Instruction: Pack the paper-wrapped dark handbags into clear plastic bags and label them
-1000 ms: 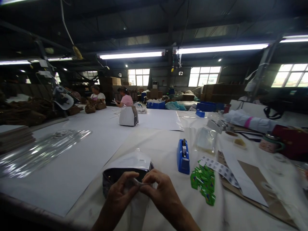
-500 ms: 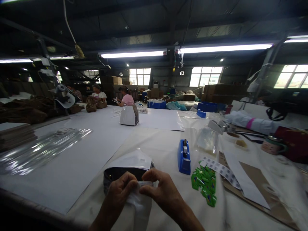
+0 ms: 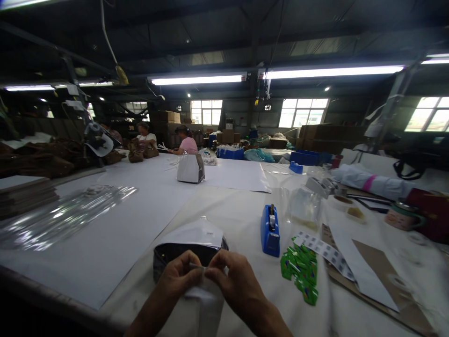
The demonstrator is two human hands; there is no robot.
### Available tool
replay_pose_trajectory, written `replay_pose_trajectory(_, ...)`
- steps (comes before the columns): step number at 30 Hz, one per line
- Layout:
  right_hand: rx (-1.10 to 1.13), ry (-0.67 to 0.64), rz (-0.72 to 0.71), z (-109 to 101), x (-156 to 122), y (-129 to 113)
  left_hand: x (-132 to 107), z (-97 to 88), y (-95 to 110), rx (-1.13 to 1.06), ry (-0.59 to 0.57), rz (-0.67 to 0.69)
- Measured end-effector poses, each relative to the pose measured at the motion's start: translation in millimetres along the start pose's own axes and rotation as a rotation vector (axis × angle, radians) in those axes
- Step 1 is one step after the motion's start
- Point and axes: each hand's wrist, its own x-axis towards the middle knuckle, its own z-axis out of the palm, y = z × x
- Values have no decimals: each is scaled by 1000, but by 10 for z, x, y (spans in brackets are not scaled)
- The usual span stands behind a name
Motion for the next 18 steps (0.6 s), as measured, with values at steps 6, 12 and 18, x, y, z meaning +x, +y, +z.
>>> replay_pose_trajectory(6, -7, -8, -3, -27, 15, 38, 10, -21, 12, 128, 117, 30)
replay_pose_trajectory(12, 69, -7, -6, -51, 12, 13, 27, -25, 17, 186, 152, 44)
replay_pose_trajectory(18, 10, 136, -135, -82, 7, 55, 72, -49, -97, 206, 167, 33)
